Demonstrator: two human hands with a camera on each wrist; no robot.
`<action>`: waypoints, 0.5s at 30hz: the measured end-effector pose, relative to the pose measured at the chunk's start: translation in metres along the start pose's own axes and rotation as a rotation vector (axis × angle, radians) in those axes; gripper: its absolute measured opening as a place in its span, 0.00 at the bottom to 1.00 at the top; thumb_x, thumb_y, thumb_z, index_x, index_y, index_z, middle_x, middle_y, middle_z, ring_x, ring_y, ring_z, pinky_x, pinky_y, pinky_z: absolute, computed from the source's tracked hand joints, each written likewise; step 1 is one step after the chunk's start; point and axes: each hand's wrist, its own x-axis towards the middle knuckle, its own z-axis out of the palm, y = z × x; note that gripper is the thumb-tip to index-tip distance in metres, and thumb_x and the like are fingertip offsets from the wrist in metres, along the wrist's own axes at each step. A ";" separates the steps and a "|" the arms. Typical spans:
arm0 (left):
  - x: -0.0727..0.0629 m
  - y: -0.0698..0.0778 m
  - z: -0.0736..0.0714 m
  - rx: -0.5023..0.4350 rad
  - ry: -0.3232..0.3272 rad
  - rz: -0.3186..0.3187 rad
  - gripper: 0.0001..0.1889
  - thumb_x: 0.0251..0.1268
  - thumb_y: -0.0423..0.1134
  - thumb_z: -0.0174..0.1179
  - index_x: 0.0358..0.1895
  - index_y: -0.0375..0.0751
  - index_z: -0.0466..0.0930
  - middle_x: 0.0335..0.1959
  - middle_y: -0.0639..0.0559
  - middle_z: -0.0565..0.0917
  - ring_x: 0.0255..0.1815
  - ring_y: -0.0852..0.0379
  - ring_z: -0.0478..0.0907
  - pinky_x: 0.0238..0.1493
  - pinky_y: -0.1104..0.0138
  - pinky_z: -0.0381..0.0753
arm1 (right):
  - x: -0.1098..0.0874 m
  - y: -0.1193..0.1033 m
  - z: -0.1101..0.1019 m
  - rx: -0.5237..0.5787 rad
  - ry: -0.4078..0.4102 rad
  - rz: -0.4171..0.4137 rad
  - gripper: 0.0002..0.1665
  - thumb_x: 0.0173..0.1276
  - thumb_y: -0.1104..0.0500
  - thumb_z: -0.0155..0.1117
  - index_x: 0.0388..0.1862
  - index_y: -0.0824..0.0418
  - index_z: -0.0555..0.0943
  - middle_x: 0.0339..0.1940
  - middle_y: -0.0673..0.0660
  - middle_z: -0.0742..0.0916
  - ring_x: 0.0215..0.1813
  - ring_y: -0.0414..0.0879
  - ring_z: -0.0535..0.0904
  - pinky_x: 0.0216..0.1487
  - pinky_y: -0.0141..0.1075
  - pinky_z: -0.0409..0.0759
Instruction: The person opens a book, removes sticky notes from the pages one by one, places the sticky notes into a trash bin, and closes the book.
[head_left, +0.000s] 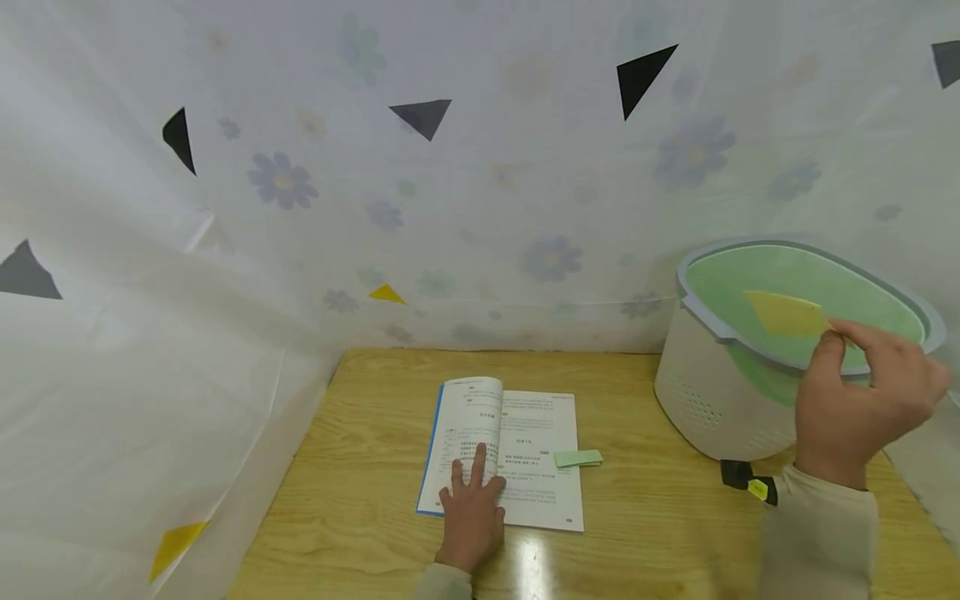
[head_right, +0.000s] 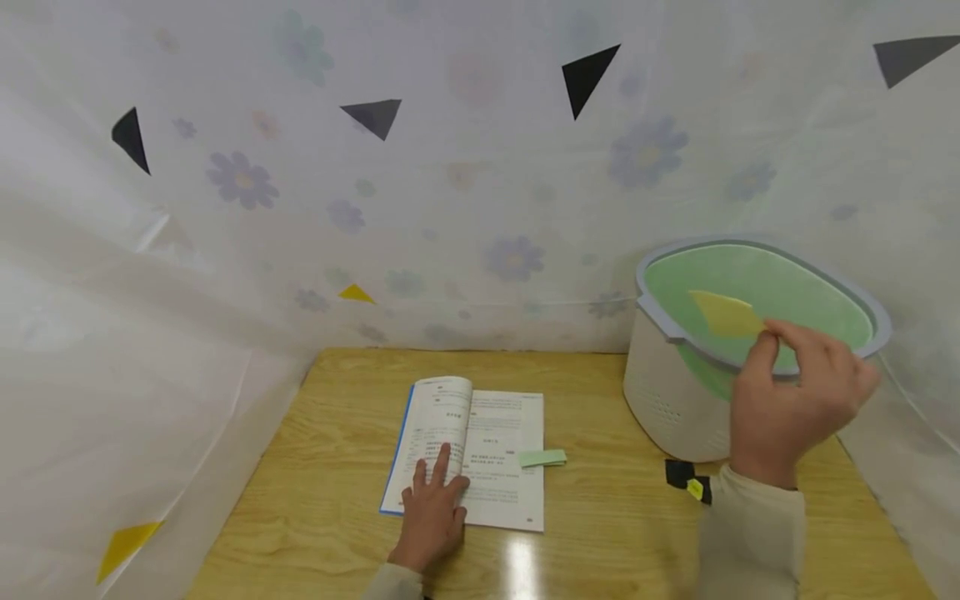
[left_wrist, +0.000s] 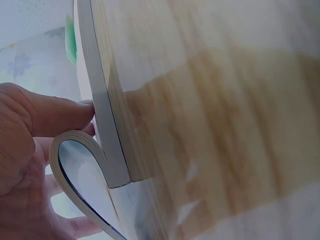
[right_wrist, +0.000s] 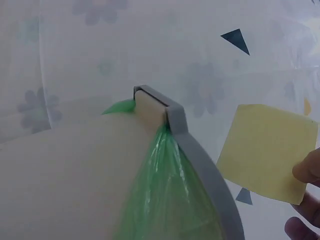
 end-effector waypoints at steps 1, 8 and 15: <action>0.000 0.000 0.000 0.001 0.003 0.001 0.18 0.56 0.43 0.69 0.52 0.53 0.83 0.80 0.48 0.58 0.74 0.26 0.58 0.55 0.33 0.70 | 0.000 0.002 0.001 -0.007 0.000 -0.007 0.16 0.72 0.59 0.57 0.38 0.65 0.90 0.37 0.48 0.89 0.43 0.13 0.64 0.68 0.32 0.56; 0.000 0.000 0.001 0.017 0.013 0.010 0.18 0.56 0.43 0.68 0.52 0.53 0.83 0.80 0.47 0.59 0.73 0.26 0.59 0.54 0.34 0.71 | -0.001 0.010 0.003 -0.067 -0.053 -0.008 0.16 0.73 0.60 0.55 0.40 0.67 0.89 0.41 0.72 0.87 0.45 0.20 0.57 0.67 0.38 0.53; -0.001 0.001 -0.001 0.028 0.031 0.015 0.18 0.55 0.42 0.69 0.51 0.53 0.84 0.79 0.47 0.60 0.72 0.26 0.60 0.53 0.34 0.72 | -0.003 0.018 0.002 -0.132 -0.114 0.004 0.21 0.75 0.54 0.53 0.44 0.67 0.88 0.45 0.74 0.85 0.49 0.26 0.51 0.65 0.51 0.47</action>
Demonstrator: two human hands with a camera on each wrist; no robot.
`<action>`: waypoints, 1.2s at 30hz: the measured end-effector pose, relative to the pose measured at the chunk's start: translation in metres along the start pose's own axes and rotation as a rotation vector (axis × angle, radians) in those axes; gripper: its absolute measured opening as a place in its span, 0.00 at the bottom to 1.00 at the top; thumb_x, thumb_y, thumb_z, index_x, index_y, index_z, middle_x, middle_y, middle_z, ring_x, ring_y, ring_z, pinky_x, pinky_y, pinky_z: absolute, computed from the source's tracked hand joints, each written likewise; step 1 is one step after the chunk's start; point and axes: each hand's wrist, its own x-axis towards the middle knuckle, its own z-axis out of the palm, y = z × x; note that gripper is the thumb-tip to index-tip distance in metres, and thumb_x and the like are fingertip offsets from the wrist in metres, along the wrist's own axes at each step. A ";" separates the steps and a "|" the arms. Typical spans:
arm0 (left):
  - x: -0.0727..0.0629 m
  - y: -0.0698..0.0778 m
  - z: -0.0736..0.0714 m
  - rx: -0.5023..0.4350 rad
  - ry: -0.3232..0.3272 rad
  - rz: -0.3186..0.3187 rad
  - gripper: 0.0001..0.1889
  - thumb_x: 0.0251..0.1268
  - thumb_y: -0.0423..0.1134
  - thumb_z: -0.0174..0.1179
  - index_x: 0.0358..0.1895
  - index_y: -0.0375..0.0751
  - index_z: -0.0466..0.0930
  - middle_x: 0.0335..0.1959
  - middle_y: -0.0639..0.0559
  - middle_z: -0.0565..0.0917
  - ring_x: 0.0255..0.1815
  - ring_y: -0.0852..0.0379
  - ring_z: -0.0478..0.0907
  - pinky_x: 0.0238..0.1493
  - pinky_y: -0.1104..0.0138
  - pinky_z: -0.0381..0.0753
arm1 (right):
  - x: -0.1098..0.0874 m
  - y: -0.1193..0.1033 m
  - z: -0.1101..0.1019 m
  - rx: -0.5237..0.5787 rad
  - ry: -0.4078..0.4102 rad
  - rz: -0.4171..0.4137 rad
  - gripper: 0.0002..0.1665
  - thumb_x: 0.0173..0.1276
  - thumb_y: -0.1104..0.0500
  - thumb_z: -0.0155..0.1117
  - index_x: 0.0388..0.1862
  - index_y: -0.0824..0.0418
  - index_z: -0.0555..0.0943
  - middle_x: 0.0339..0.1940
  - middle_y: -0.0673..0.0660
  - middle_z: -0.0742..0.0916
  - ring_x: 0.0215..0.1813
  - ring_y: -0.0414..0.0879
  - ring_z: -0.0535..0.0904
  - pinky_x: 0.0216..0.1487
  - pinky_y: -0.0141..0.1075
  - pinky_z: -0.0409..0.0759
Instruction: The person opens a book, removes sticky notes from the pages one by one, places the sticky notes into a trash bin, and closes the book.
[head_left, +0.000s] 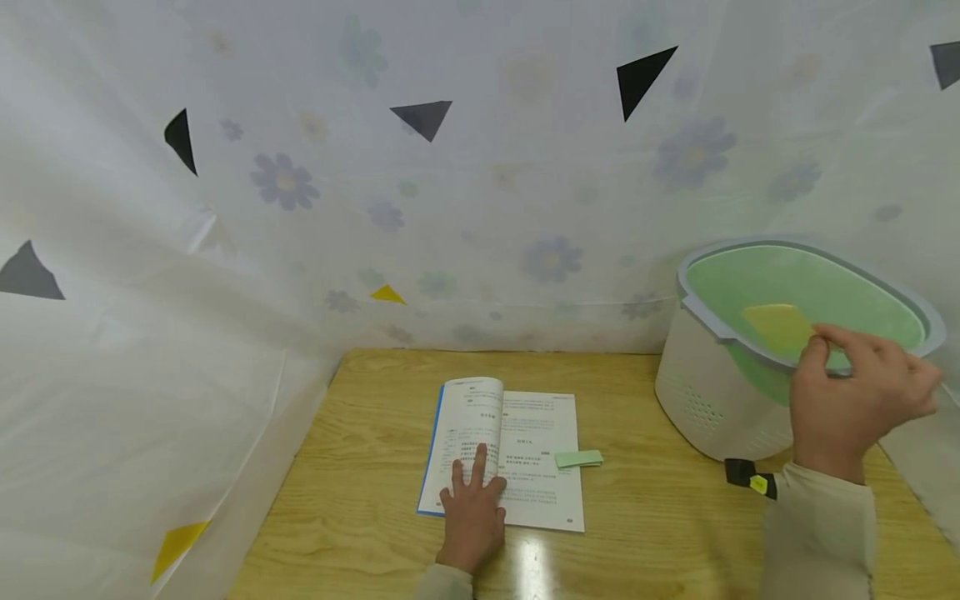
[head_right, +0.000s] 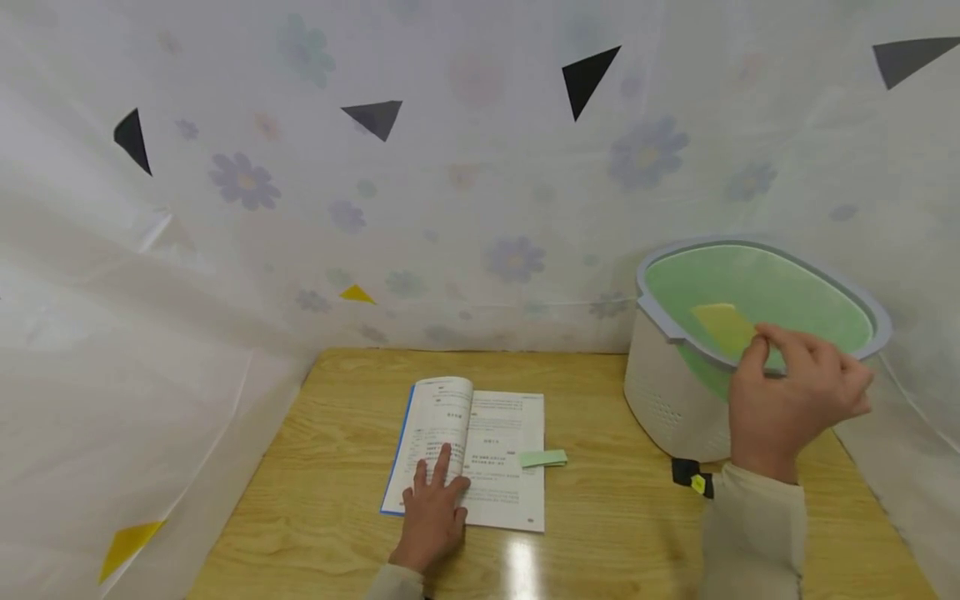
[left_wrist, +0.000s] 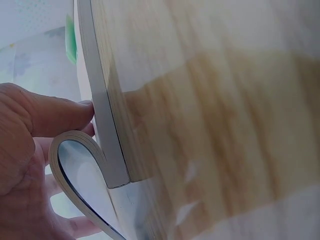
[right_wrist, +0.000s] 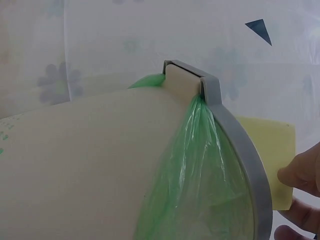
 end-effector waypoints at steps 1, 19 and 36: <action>0.000 0.000 0.000 -0.002 0.001 -0.001 0.18 0.55 0.42 0.69 0.51 0.53 0.84 0.79 0.47 0.60 0.72 0.26 0.60 0.53 0.34 0.72 | 0.000 0.002 0.001 -0.008 -0.006 0.000 0.21 0.76 0.53 0.53 0.44 0.67 0.88 0.45 0.74 0.85 0.49 0.26 0.50 0.64 0.51 0.46; -0.002 -0.001 0.001 -0.016 0.002 -0.003 0.18 0.55 0.42 0.69 0.51 0.53 0.84 0.79 0.47 0.60 0.73 0.26 0.59 0.54 0.33 0.71 | -0.003 0.015 0.002 -0.037 -0.090 0.030 0.26 0.76 0.48 0.51 0.46 0.67 0.87 0.53 0.71 0.83 0.58 0.31 0.53 0.67 0.54 0.43; -0.001 0.000 0.000 -0.020 -0.012 -0.008 0.18 0.55 0.43 0.69 0.51 0.53 0.84 0.80 0.48 0.59 0.73 0.26 0.59 0.54 0.34 0.71 | -0.008 -0.010 -0.006 0.032 0.037 -0.022 0.20 0.72 0.57 0.54 0.42 0.72 0.87 0.49 0.53 0.84 0.54 0.29 0.52 0.68 0.49 0.47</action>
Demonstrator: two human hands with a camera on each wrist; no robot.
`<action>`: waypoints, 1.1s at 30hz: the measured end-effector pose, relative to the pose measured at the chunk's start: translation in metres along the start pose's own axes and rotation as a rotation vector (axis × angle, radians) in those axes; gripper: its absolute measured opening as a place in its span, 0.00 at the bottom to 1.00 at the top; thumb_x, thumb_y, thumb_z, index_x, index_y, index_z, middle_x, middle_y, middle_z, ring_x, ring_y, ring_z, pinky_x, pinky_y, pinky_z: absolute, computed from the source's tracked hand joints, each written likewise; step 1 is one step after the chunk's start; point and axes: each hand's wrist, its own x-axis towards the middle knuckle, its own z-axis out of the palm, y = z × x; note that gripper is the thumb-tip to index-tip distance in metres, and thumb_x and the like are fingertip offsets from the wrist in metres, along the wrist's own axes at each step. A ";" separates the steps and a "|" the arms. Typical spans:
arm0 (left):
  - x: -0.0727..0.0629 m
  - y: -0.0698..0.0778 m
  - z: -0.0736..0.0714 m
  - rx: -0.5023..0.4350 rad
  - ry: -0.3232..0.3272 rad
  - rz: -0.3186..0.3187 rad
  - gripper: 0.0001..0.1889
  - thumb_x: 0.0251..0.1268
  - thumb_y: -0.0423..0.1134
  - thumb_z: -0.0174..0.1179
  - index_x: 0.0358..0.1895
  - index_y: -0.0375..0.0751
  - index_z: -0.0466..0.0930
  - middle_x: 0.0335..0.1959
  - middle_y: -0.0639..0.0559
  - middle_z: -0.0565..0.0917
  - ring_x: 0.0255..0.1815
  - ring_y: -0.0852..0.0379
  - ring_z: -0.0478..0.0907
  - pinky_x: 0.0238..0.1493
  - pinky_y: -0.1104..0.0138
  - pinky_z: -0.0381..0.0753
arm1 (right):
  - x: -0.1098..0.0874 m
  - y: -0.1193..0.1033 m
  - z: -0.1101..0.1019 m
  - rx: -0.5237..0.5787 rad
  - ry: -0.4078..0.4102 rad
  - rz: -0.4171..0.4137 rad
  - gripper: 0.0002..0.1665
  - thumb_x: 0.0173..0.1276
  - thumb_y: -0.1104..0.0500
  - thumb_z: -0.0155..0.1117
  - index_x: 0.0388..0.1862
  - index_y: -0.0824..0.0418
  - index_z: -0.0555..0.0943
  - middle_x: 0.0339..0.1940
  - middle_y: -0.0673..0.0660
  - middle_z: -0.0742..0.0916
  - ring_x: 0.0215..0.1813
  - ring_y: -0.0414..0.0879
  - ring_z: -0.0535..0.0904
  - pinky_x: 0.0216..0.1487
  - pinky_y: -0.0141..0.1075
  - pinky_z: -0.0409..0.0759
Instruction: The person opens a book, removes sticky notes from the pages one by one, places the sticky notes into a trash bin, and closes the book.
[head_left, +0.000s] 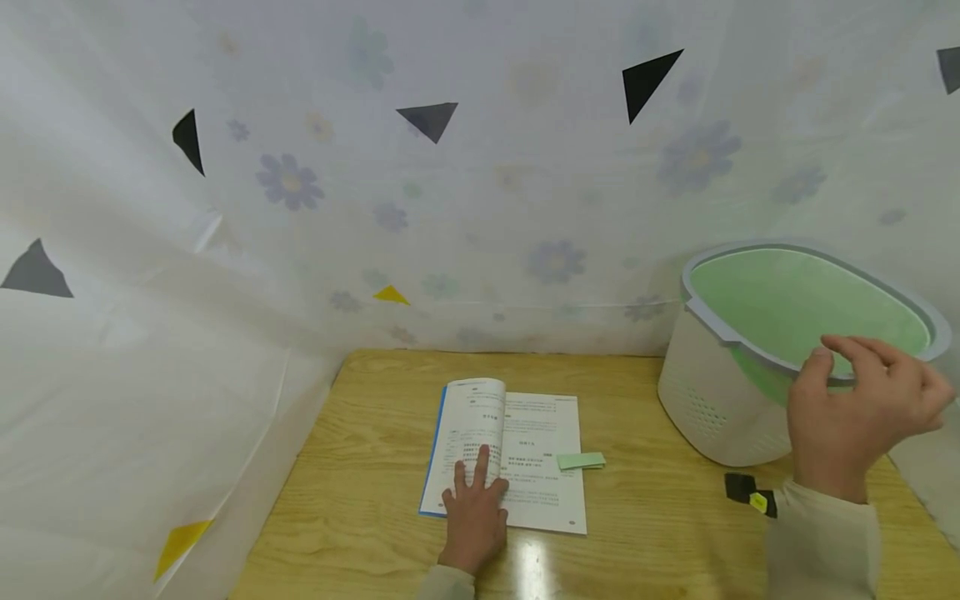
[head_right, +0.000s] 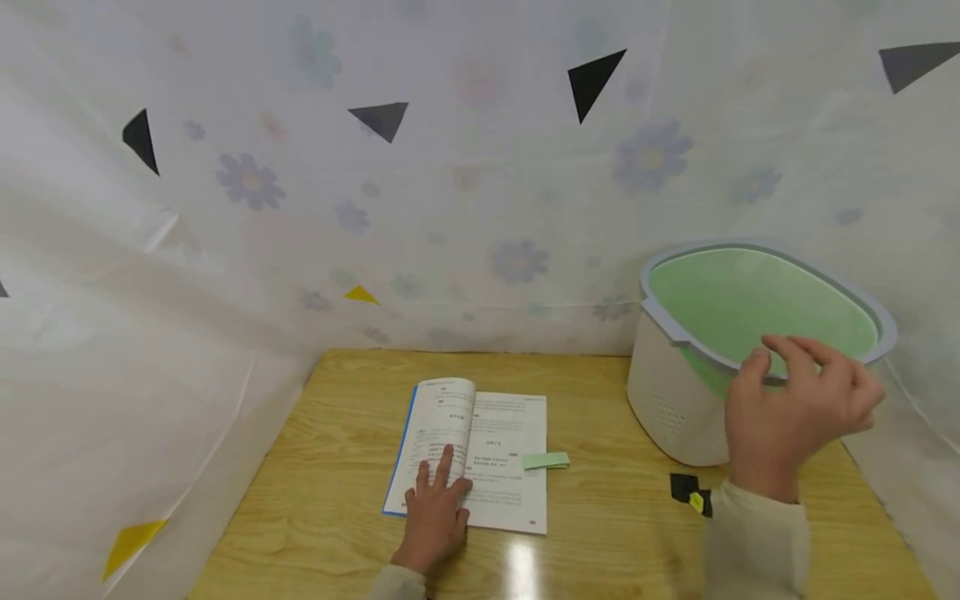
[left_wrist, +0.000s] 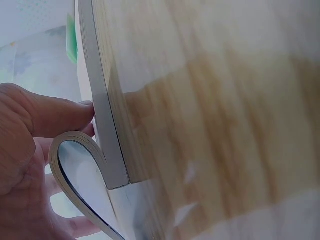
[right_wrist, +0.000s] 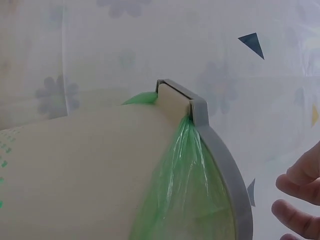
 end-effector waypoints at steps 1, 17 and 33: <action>0.000 0.000 0.000 0.000 0.001 0.000 0.17 0.55 0.43 0.69 0.51 0.53 0.84 0.80 0.48 0.59 0.73 0.26 0.59 0.54 0.34 0.71 | -0.001 -0.003 -0.001 0.013 0.001 0.000 0.19 0.71 0.58 0.55 0.41 0.73 0.86 0.49 0.46 0.82 0.54 0.29 0.53 0.68 0.49 0.46; 0.001 -0.001 0.002 -0.004 -0.007 0.000 0.18 0.56 0.43 0.69 0.52 0.53 0.83 0.80 0.48 0.58 0.74 0.27 0.59 0.53 0.34 0.71 | -0.072 -0.049 0.011 0.373 0.085 -0.178 0.13 0.59 0.64 0.60 0.25 0.74 0.86 0.32 0.72 0.85 0.42 0.66 0.73 0.61 0.38 0.60; -0.001 0.000 0.000 0.013 -0.023 -0.012 0.18 0.57 0.44 0.68 0.52 0.54 0.83 0.80 0.49 0.58 0.74 0.29 0.59 0.54 0.35 0.71 | -0.123 -0.023 0.032 0.423 -0.351 -0.423 0.08 0.61 0.66 0.63 0.30 0.70 0.86 0.31 0.67 0.86 0.38 0.65 0.75 0.48 0.44 0.67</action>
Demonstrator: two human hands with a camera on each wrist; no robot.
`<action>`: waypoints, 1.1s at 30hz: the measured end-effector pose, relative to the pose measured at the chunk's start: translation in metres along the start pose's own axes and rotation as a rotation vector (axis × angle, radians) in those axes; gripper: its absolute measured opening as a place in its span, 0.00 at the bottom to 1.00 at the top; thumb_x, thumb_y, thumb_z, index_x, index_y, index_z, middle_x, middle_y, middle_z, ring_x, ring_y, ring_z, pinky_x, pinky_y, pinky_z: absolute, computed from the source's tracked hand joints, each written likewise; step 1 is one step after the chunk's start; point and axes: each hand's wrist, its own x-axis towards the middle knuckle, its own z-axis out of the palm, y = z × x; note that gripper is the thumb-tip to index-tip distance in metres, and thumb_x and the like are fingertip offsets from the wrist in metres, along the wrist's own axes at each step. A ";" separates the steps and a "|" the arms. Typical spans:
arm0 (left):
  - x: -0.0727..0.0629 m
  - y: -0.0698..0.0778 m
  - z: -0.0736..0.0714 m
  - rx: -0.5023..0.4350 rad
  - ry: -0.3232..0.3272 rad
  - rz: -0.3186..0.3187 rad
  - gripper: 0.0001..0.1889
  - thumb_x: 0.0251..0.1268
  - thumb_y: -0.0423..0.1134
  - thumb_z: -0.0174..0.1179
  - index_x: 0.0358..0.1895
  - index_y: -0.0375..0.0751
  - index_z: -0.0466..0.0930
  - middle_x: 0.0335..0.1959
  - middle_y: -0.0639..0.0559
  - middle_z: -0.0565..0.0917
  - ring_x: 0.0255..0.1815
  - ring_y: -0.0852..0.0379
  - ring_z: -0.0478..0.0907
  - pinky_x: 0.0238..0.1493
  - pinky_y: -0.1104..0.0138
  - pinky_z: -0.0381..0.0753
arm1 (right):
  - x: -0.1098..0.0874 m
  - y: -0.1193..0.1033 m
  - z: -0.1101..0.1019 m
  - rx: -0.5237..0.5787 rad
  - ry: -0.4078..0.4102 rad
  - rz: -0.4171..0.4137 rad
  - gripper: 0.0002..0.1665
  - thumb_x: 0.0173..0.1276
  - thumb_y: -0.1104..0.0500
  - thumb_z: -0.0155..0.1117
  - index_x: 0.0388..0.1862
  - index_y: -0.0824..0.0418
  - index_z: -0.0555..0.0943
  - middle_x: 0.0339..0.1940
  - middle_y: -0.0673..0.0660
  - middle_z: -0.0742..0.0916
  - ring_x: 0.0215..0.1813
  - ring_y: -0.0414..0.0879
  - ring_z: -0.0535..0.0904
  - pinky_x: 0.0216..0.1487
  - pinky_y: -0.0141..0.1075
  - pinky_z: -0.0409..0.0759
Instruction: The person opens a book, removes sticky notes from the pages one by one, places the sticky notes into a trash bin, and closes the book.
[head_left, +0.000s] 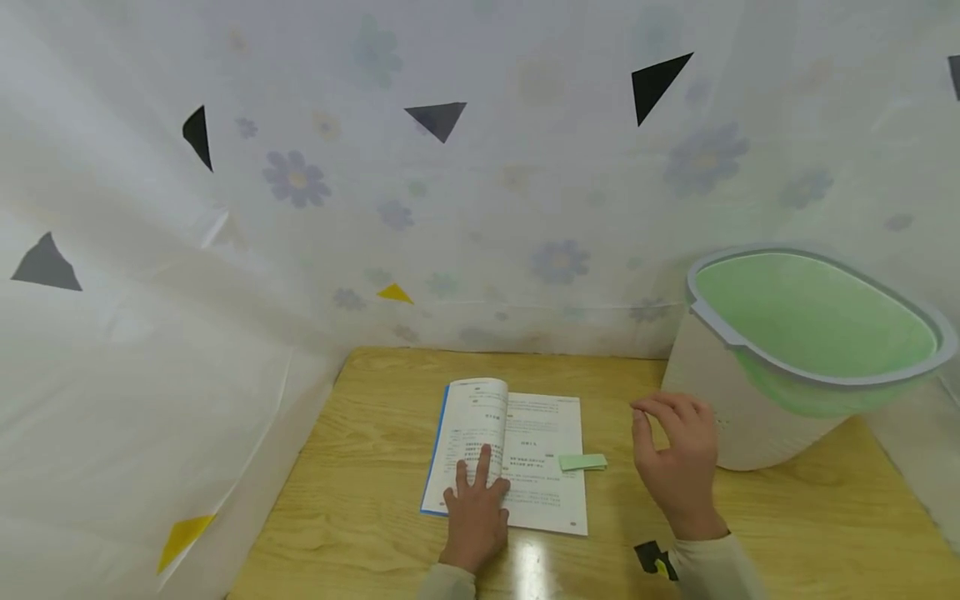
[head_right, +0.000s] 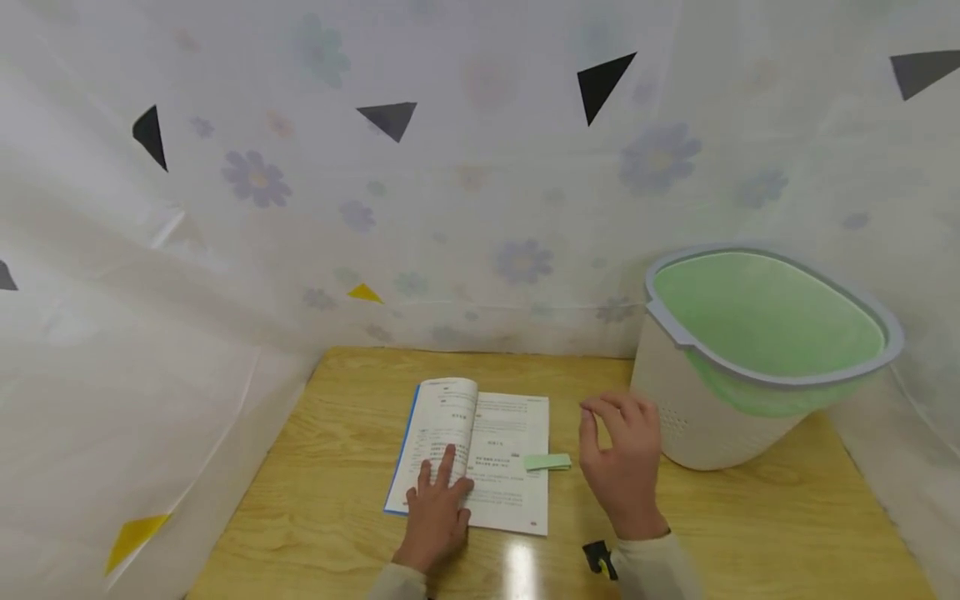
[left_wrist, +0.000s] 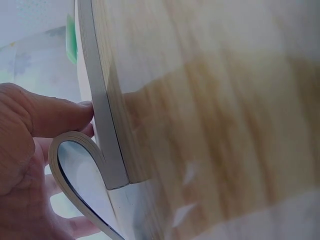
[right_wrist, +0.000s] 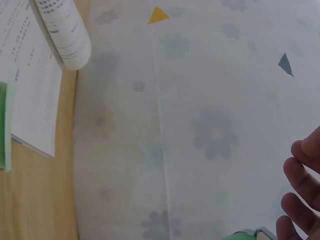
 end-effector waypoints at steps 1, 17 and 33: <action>0.000 0.000 0.001 0.001 -0.003 0.000 0.18 0.57 0.44 0.68 0.52 0.53 0.83 0.80 0.49 0.58 0.73 0.29 0.59 0.54 0.35 0.71 | -0.005 0.002 0.001 -0.005 -0.049 0.019 0.06 0.60 0.68 0.64 0.31 0.69 0.86 0.31 0.66 0.87 0.39 0.63 0.75 0.48 0.44 0.67; -0.003 -0.002 0.002 -0.011 0.013 0.012 0.16 0.56 0.42 0.69 0.49 0.53 0.84 0.80 0.49 0.59 0.73 0.27 0.60 0.53 0.32 0.71 | -0.064 0.019 0.027 -0.226 -0.652 0.322 0.07 0.61 0.64 0.70 0.38 0.62 0.86 0.42 0.62 0.88 0.53 0.61 0.77 0.53 0.57 0.76; 0.000 -0.001 0.002 -0.005 0.019 0.012 0.17 0.56 0.43 0.69 0.50 0.54 0.83 0.79 0.49 0.59 0.73 0.28 0.60 0.52 0.34 0.71 | -0.093 0.027 0.052 -0.268 -0.854 0.433 0.08 0.61 0.63 0.69 0.41 0.60 0.86 0.50 0.61 0.85 0.60 0.60 0.74 0.61 0.57 0.75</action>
